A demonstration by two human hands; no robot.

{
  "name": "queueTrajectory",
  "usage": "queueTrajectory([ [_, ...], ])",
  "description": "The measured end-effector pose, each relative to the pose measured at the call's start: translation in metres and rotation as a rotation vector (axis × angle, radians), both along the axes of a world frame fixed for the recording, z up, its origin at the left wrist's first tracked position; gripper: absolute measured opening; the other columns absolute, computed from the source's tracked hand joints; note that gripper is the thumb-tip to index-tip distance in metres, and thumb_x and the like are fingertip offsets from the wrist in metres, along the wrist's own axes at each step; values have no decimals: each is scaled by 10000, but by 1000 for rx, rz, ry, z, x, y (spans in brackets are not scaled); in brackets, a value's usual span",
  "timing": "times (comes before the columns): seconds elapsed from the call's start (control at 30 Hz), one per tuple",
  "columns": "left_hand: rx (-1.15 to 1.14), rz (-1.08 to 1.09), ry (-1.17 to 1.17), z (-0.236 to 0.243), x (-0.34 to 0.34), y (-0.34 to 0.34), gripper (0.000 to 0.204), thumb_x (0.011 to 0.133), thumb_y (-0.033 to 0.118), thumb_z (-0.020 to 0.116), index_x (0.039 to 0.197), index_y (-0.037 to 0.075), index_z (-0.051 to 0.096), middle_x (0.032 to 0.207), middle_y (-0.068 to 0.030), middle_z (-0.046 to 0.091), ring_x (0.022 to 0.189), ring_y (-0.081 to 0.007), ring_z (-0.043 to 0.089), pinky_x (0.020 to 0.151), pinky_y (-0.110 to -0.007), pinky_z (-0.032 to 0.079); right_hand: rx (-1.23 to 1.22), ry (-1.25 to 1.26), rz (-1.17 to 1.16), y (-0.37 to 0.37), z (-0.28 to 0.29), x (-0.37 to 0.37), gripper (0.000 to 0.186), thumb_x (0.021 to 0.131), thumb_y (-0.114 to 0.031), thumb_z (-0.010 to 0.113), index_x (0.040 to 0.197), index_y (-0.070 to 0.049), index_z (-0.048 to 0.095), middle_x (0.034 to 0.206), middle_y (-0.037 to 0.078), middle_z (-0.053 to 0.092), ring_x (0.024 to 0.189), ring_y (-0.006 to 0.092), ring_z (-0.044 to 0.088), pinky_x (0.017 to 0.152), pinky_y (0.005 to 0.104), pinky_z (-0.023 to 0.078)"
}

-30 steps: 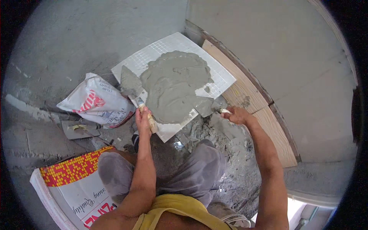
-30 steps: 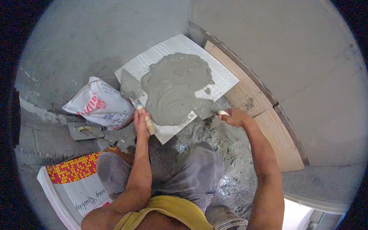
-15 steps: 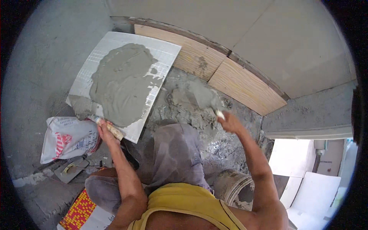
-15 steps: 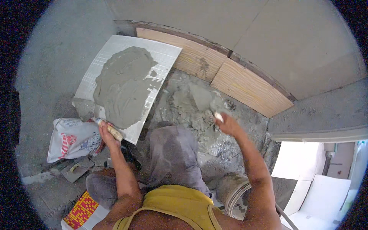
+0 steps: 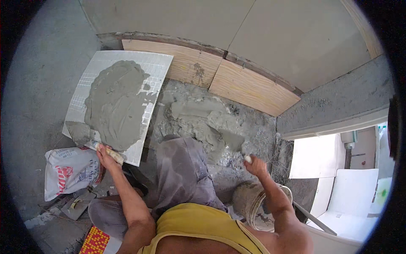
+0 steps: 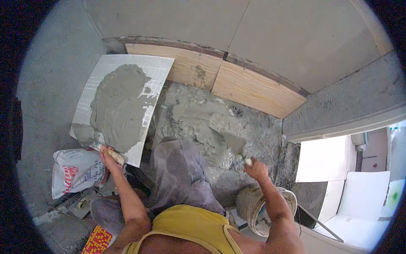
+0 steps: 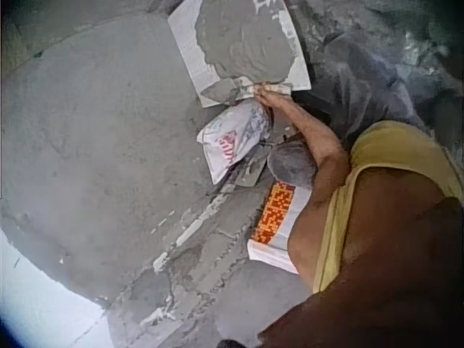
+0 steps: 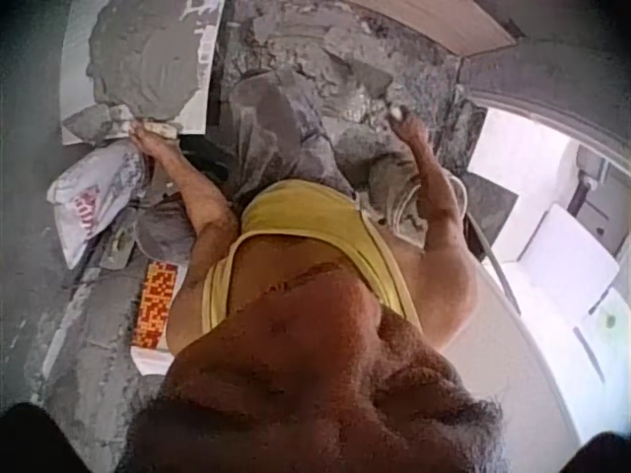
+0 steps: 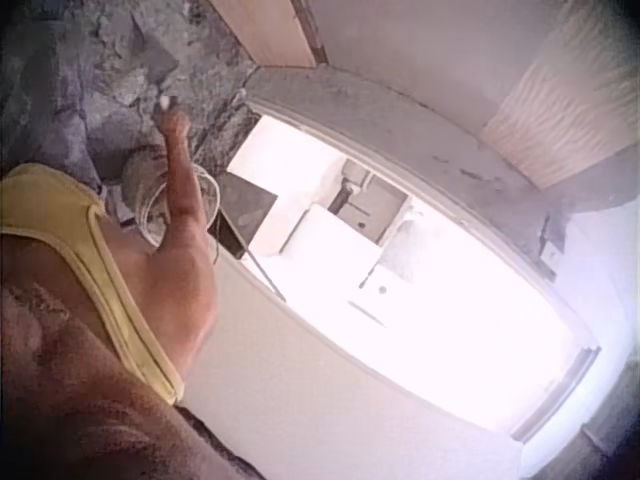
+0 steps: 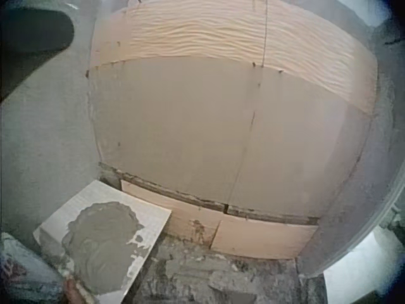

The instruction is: The person applies mortar to the back of a large white tile using two trowels, spreading the mixture across the surface and then scraping off the edges before lifting the tile.

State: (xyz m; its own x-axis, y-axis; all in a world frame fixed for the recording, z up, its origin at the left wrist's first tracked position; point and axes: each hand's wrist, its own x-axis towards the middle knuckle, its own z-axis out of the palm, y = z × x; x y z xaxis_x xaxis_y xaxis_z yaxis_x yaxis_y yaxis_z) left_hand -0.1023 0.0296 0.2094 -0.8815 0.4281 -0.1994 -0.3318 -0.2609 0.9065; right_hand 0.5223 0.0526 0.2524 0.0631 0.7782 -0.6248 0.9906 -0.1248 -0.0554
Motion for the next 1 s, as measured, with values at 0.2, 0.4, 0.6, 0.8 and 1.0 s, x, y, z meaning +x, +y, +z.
queueTrajectory([
  [0.2,-56,-15,23,10,29,11,239,925,261,664,1062,96,558,823,-15,569,737,-136,546,677,-296,459,200,-102,-138,9,-89,-11,455,884,-289,520,1238,-4,506,970,236,684,916,428,661,821,530,511],
  [0.4,-22,-15,12,12,7,-3,220,936,240,645,1070,92,552,818,-16,569,736,-132,546,675,-288,461,47,44,-100,-73,-88,-18,498,894,-327,527,1265,-13,421,1053,250,654,942,449,644,856,503,508],
  [0.6,-4,-51,4,-11,18,22,225,939,230,625,1087,76,553,867,-32,575,762,-133,550,681,-289,466,380,561,-590,-46,-176,-87,417,877,-315,603,1097,39,587,820,167,667,653,278,655,622,424,522],
  [0.8,-70,-65,112,-60,-19,13,304,917,250,572,1138,41,573,1044,-93,614,926,-217,587,848,-373,483,19,1105,-887,-18,-155,-83,229,930,-278,623,986,-57,642,700,8,592,611,126,581,540,305,480],
  [1.0,-279,134,183,-50,5,15,497,921,379,601,1222,-10,534,1162,-112,548,1058,-219,515,938,-350,416,-23,897,-660,-34,-110,-65,354,899,-399,607,909,-48,563,674,5,546,594,118,526,564,298,435],
])
